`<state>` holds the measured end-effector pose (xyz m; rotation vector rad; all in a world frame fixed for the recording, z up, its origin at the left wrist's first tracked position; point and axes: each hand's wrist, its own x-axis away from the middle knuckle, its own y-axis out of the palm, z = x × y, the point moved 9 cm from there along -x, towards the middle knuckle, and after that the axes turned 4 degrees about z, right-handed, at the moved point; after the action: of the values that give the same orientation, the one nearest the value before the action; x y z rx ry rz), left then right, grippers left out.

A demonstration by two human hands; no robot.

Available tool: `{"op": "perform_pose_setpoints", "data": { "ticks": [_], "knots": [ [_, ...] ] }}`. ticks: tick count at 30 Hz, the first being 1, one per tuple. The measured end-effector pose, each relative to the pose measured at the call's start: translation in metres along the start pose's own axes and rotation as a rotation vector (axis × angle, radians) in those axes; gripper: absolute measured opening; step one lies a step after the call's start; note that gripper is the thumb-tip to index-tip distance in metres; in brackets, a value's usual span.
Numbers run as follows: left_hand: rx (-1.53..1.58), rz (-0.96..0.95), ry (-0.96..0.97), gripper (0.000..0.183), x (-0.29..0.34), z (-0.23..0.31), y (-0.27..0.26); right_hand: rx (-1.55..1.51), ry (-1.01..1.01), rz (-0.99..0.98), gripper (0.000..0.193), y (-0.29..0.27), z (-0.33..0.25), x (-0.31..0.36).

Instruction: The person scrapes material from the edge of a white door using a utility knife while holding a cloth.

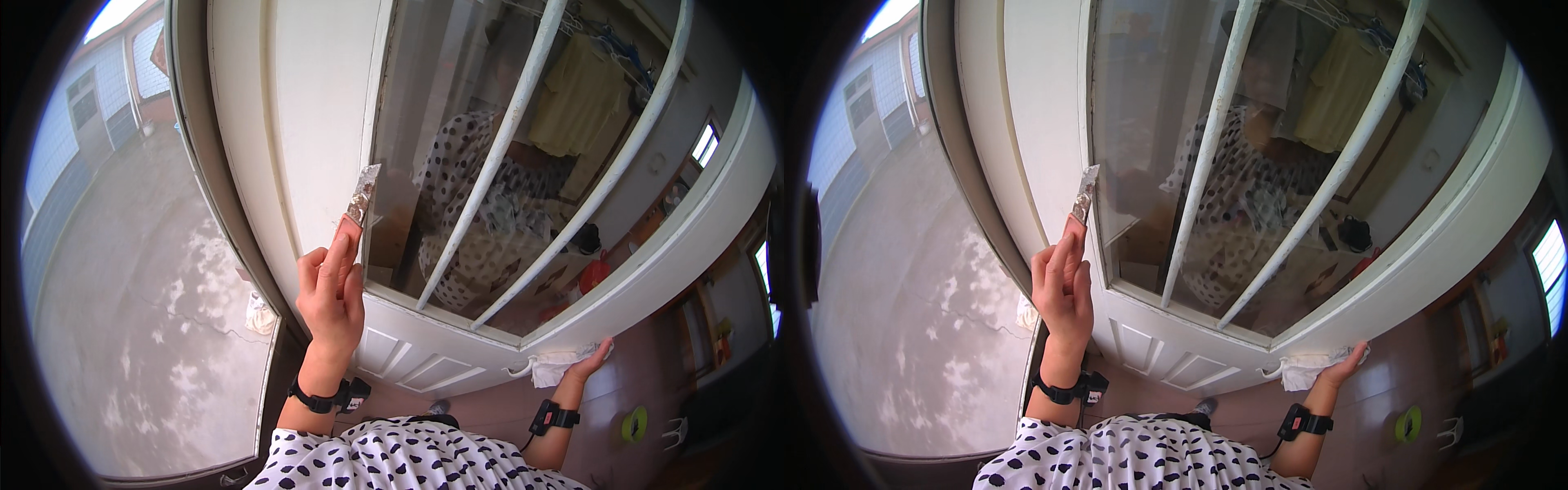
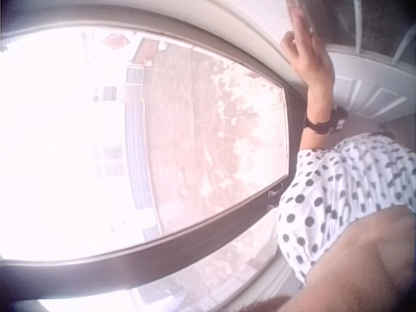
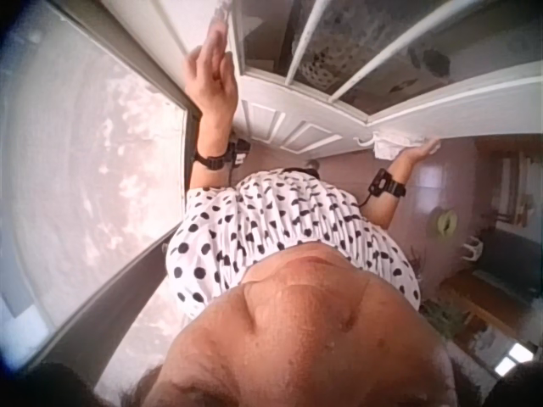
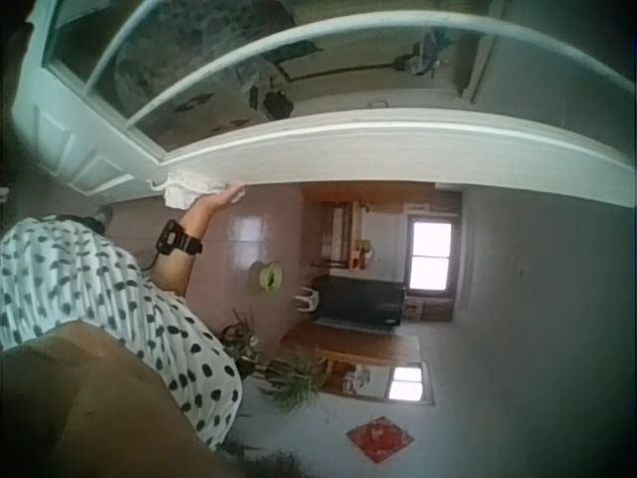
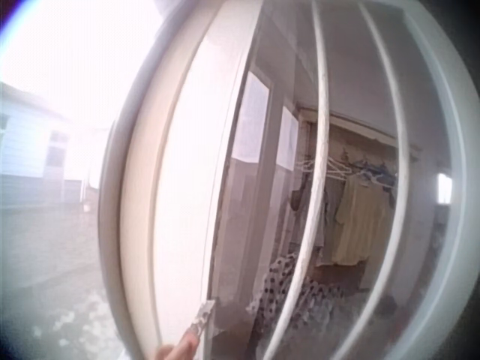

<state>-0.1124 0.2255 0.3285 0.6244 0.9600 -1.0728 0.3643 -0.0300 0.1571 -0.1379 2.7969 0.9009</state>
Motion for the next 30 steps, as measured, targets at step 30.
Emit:
{"op": "perform_pose_setpoints", "data": {
  "ticks": [30],
  "knots": [
    [-0.034,0.021,-0.015,0.045,0.015,-0.011,-0.032,0.042,0.026,0.013,0.065,-0.020,0.008,0.024]
  ]
}}
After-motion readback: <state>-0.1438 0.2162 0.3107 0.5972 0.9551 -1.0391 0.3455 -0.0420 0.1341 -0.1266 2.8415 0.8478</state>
